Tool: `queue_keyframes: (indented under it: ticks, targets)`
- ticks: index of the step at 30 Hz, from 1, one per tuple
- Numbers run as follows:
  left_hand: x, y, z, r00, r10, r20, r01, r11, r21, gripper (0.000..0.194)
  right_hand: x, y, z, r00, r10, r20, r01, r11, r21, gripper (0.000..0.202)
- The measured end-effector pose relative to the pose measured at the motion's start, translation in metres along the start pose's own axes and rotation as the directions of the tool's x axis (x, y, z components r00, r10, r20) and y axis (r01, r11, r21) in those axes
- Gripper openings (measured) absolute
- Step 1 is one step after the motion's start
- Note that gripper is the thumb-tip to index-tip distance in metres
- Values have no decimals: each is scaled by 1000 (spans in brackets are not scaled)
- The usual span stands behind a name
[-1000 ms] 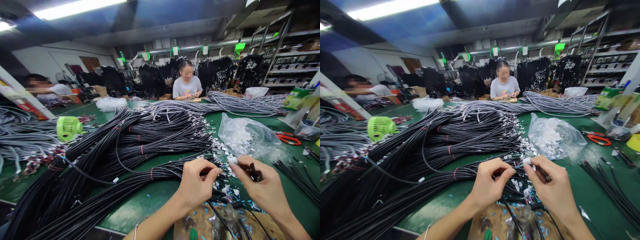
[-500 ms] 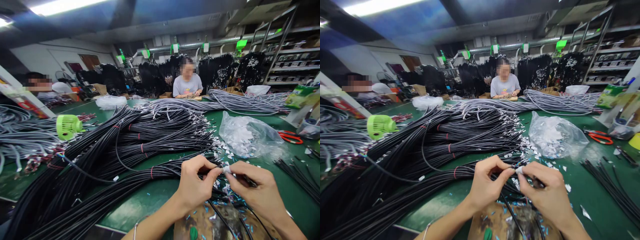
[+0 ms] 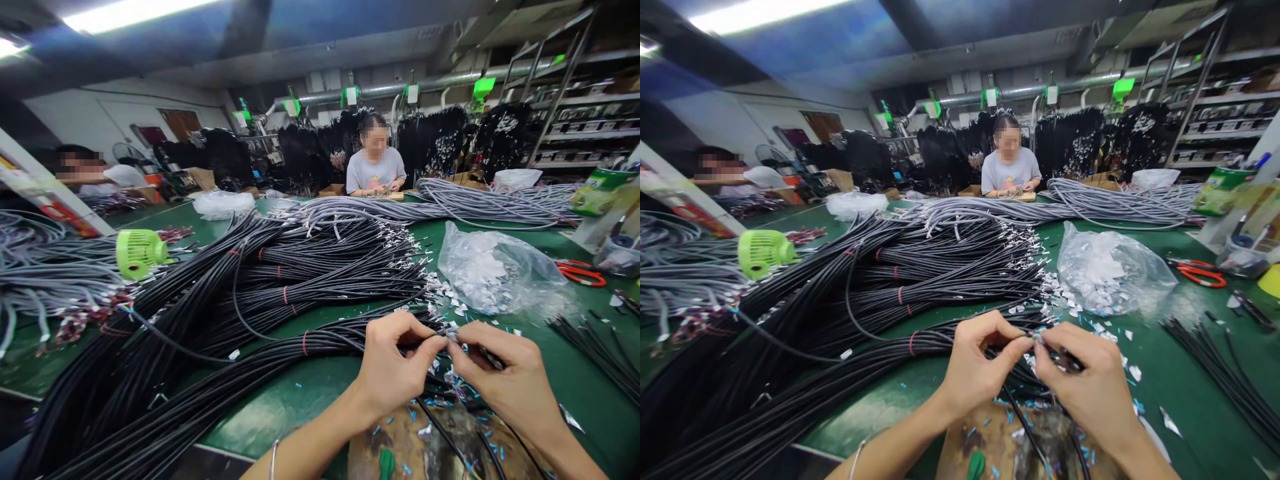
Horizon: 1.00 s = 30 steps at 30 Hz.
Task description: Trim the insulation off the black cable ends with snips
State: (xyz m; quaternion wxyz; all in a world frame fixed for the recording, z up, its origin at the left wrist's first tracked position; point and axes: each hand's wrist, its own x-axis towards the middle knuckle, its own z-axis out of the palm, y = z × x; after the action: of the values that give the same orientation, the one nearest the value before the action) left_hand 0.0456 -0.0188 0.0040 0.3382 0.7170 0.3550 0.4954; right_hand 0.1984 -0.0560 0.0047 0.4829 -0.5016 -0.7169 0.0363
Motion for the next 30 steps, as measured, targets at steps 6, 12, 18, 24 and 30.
queue_keyframes:
  ticks: [6, 12, 18, 24, 30]
  targets:
    - [-2, 2, 0, 993, 79, -84, -73, 995, 66, 17, -5, -1, 0, 988, -67, -139, 59, 996, -62, 8]
    - [-3, 2, 1, 977, 195, -85, -186, 977, 99, 20, -6, 0, 2, 991, -77, -111, 69, 995, -76, 6]
    - [2, 3, -5, 987, 144, 72, -148, 987, 63, 11, -9, 2, 3, 985, -82, -150, 68, 993, -93, 8]
    - [8, 3, -13, 979, 137, 153, -128, 989, -69, 14, -7, 8, 8, 859, 467, 210, -502, 689, 524, 25]
    - [5, 2, -17, 932, 359, 56, -362, 929, 76, 14, -5, 6, 7, 846, 467, 259, -532, 706, 466, 31]
